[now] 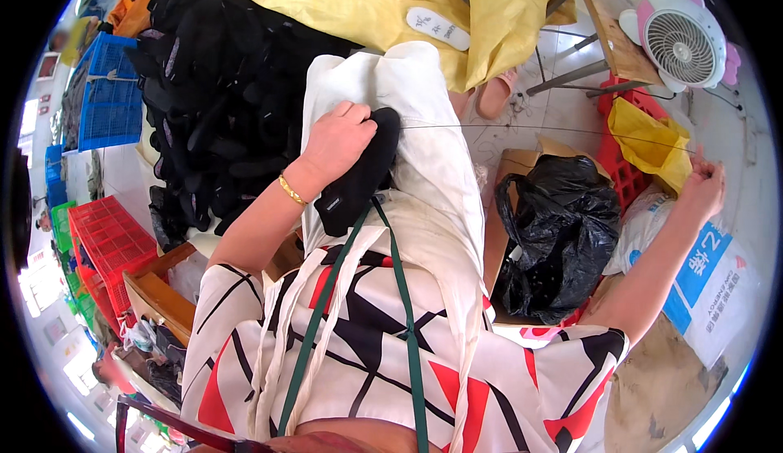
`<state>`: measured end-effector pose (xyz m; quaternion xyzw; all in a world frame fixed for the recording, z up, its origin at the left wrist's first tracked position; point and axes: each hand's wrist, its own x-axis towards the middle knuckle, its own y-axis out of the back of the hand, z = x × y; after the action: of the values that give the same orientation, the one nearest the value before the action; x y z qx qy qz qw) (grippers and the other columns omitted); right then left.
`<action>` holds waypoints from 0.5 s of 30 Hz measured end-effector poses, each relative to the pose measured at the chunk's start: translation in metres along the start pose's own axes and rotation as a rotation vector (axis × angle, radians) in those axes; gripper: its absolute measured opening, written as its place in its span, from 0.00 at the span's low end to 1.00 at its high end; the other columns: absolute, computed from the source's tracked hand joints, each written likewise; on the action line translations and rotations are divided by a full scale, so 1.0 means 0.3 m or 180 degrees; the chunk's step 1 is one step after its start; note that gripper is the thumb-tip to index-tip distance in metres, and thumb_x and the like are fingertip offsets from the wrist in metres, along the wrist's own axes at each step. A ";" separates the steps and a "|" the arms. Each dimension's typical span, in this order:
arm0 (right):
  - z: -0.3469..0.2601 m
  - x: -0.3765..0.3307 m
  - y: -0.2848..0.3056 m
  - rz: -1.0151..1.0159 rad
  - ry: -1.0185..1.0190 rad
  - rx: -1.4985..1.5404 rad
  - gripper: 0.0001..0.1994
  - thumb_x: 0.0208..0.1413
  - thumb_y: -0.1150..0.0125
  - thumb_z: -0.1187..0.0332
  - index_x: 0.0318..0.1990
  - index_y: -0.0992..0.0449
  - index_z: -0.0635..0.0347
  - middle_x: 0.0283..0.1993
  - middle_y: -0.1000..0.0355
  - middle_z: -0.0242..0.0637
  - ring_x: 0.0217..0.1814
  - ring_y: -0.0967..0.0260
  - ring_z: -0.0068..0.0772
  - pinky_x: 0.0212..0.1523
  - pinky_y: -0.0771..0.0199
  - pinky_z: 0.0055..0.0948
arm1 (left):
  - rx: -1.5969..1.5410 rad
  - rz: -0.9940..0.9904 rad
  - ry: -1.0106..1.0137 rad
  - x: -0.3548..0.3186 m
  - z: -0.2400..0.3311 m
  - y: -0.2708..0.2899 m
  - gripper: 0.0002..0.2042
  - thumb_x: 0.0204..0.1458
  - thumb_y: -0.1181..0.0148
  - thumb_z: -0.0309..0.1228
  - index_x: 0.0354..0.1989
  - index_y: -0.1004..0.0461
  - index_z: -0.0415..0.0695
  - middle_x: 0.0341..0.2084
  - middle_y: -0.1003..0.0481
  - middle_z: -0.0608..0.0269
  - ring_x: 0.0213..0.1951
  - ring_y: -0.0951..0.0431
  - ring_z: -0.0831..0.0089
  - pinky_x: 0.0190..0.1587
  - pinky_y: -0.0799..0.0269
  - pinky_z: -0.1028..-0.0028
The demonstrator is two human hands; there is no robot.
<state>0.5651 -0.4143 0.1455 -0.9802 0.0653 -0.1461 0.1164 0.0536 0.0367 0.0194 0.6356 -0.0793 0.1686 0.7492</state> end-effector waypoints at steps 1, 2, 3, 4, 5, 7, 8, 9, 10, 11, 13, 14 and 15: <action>-0.051 -0.005 -0.014 0.0082 0.0344 -0.0275 0.14 0.60 0.52 0.80 0.20 0.38 0.68 0.22 0.41 0.39 0.26 0.40 0.32 0.63 0.31 0.60 | -0.0004 0.0120 -0.0087 0.005 0.003 -0.004 0.04 0.46 0.40 0.29 0.22 0.28 0.48 0.27 0.30 0.66 0.34 0.26 0.67 0.31 0.27 0.68; -0.102 0.031 0.029 0.0304 0.0522 -0.0140 0.12 0.59 0.51 0.79 0.21 0.36 0.69 0.23 0.39 0.39 0.27 0.38 0.32 0.61 0.29 0.57 | 0.0042 -0.0033 -0.0002 0.005 0.006 -0.004 0.04 0.46 0.40 0.29 0.22 0.28 0.48 0.27 0.30 0.65 0.34 0.26 0.67 0.32 0.27 0.68; -0.158 0.077 0.089 0.0523 0.0700 -0.0003 0.10 0.57 0.50 0.79 0.23 0.34 0.69 0.23 0.37 0.40 0.28 0.36 0.33 0.59 0.26 0.53 | 0.0088 -0.0186 0.0085 0.002 0.009 -0.002 0.04 0.46 0.40 0.29 0.22 0.28 0.47 0.27 0.30 0.65 0.35 0.26 0.67 0.33 0.26 0.69; -0.192 0.108 0.127 0.0738 0.0876 0.0136 0.09 0.56 0.49 0.79 0.24 0.33 0.69 0.24 0.36 0.40 0.29 0.34 0.33 0.57 0.24 0.49 | 0.0132 -0.0340 0.0175 0.001 0.012 -0.005 0.04 0.46 0.40 0.29 0.22 0.28 0.47 0.27 0.30 0.65 0.35 0.26 0.67 0.34 0.26 0.69; -0.195 0.065 0.074 0.0665 0.0954 -0.0464 0.07 0.55 0.49 0.78 0.25 0.30 0.69 0.25 0.34 0.40 0.30 0.32 0.34 0.53 0.24 0.45 | 0.0023 -0.0281 0.0318 -0.006 0.016 -0.006 0.04 0.47 0.39 0.28 0.23 0.27 0.46 0.27 0.30 0.65 0.35 0.26 0.66 0.34 0.26 0.68; -0.187 -0.045 -0.011 0.0531 0.1140 -0.1688 0.05 0.54 0.47 0.76 0.29 0.26 0.67 0.28 0.29 0.40 0.33 0.29 0.34 0.46 0.22 0.36 | -0.0228 -0.0149 0.0575 -0.021 0.024 -0.021 0.04 0.48 0.39 0.28 0.25 0.26 0.44 0.28 0.28 0.64 0.34 0.26 0.64 0.35 0.26 0.68; -0.115 -0.033 0.034 0.0483 0.1152 -0.1536 0.08 0.54 0.44 0.73 0.40 0.24 0.66 0.35 0.25 0.40 0.37 0.26 0.34 0.41 0.26 0.29 | -0.0690 -0.0023 0.0810 -0.014 0.025 -0.039 0.04 0.48 0.39 0.29 0.25 0.25 0.44 0.27 0.28 0.62 0.32 0.26 0.63 0.34 0.27 0.67; -0.061 -0.221 -0.135 0.0079 0.0503 -0.1337 0.13 0.56 0.43 0.73 0.48 0.27 0.66 0.41 0.25 0.40 0.43 0.27 0.34 0.47 0.27 0.30 | -0.1033 0.0087 0.1176 -0.039 0.017 -0.040 0.04 0.49 0.39 0.29 0.26 0.24 0.43 0.27 0.28 0.60 0.31 0.26 0.62 0.34 0.28 0.66; 0.029 -0.241 -0.086 -0.0508 0.0465 -0.1291 0.17 0.58 0.42 0.72 0.55 0.31 0.64 0.47 0.26 0.38 0.49 0.29 0.33 0.52 0.29 0.30 | -0.1498 0.0200 0.1372 -0.025 0.008 -0.056 0.05 0.50 0.39 0.30 0.27 0.24 0.43 0.26 0.28 0.57 0.30 0.26 0.61 0.33 0.28 0.64; 0.083 -0.441 -0.264 -0.1213 0.0409 -0.2008 0.14 0.61 0.44 0.72 0.53 0.29 0.63 0.48 0.27 0.36 0.52 0.31 0.31 0.56 0.31 0.30 | -0.1591 0.0218 0.1580 -0.048 -0.010 -0.055 0.05 0.50 0.38 0.30 0.27 0.24 0.42 0.26 0.28 0.57 0.29 0.26 0.60 0.33 0.29 0.64; 0.093 -0.769 -0.463 -0.2442 -0.0342 -0.1850 0.11 0.60 0.42 0.73 0.49 0.25 0.61 0.48 0.26 0.33 0.49 0.28 0.28 0.50 0.27 0.29 | -0.1985 0.0226 0.1860 -0.069 -0.030 -0.076 0.06 0.51 0.37 0.31 0.29 0.23 0.41 0.26 0.28 0.55 0.29 0.25 0.59 0.33 0.30 0.64; 0.059 -0.896 -0.529 -0.3153 0.0222 -0.2165 0.10 0.58 0.40 0.75 0.48 0.24 0.61 0.45 0.24 0.33 0.44 0.27 0.26 0.46 0.26 0.29 | -0.2049 0.0198 0.1963 -0.069 -0.027 -0.068 0.07 0.51 0.37 0.31 0.28 0.23 0.39 0.26 0.27 0.55 0.29 0.25 0.59 0.33 0.30 0.66; 0.051 -1.002 -0.592 -0.3644 0.1008 -0.2241 0.10 0.53 0.41 0.79 0.43 0.21 0.57 0.43 0.23 0.40 0.43 0.24 0.39 0.46 0.24 0.30 | -0.2076 0.0200 0.1946 -0.063 -0.030 -0.066 0.07 0.51 0.37 0.31 0.29 0.23 0.39 0.26 0.26 0.55 0.28 0.25 0.60 0.33 0.30 0.67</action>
<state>0.3012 -0.1911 0.0937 -0.8067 -0.4028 -0.2961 -0.3152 0.0422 0.0400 -0.0068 0.2843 0.0775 0.3376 0.8940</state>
